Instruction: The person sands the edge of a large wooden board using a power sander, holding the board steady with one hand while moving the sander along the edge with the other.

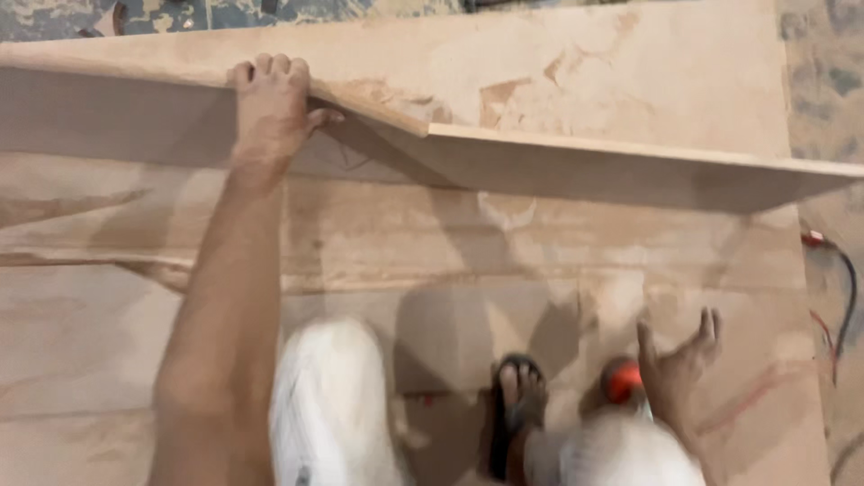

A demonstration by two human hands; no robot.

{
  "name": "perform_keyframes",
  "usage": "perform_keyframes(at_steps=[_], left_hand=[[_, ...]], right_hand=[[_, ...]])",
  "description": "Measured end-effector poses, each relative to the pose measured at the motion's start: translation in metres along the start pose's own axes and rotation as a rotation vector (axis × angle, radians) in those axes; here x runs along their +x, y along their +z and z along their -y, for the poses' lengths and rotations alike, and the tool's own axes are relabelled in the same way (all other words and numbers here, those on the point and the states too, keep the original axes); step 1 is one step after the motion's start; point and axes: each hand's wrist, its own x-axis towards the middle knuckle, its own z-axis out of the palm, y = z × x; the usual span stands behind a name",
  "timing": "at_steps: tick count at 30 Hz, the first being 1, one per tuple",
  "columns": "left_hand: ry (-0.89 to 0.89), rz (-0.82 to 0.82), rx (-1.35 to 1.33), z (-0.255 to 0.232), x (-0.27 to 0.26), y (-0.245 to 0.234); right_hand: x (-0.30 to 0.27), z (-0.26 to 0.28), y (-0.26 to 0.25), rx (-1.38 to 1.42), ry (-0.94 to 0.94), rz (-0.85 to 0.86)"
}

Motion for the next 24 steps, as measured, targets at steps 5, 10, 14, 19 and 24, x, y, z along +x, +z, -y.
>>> perform_keyframes(at_steps=[5, 10, 14, 19, 24], left_hand=[[0.112, -0.042, -0.008, 0.008, 0.012, -0.026], [-0.295, 0.191, -0.585, -0.013, -0.018, -0.049], [-0.047, 0.002, 0.083, -0.015, -0.035, -0.046], [-0.128, 0.137, 0.16, -0.024, -0.041, -0.043], [-0.15, 0.172, 0.071, -0.03, -0.044, -0.046]], right_hand=[[0.179, 0.104, 0.065, -0.224, -0.664, -0.151], [0.232, 0.14, 0.102, -0.29, -0.604, -0.173], [0.25, 0.106, 0.094, -0.296, -0.742, -0.192], [0.291, 0.087, 0.102, -0.211, -0.796, -0.18], [0.305, 0.089, 0.101, -0.19, -0.809, -0.119]])
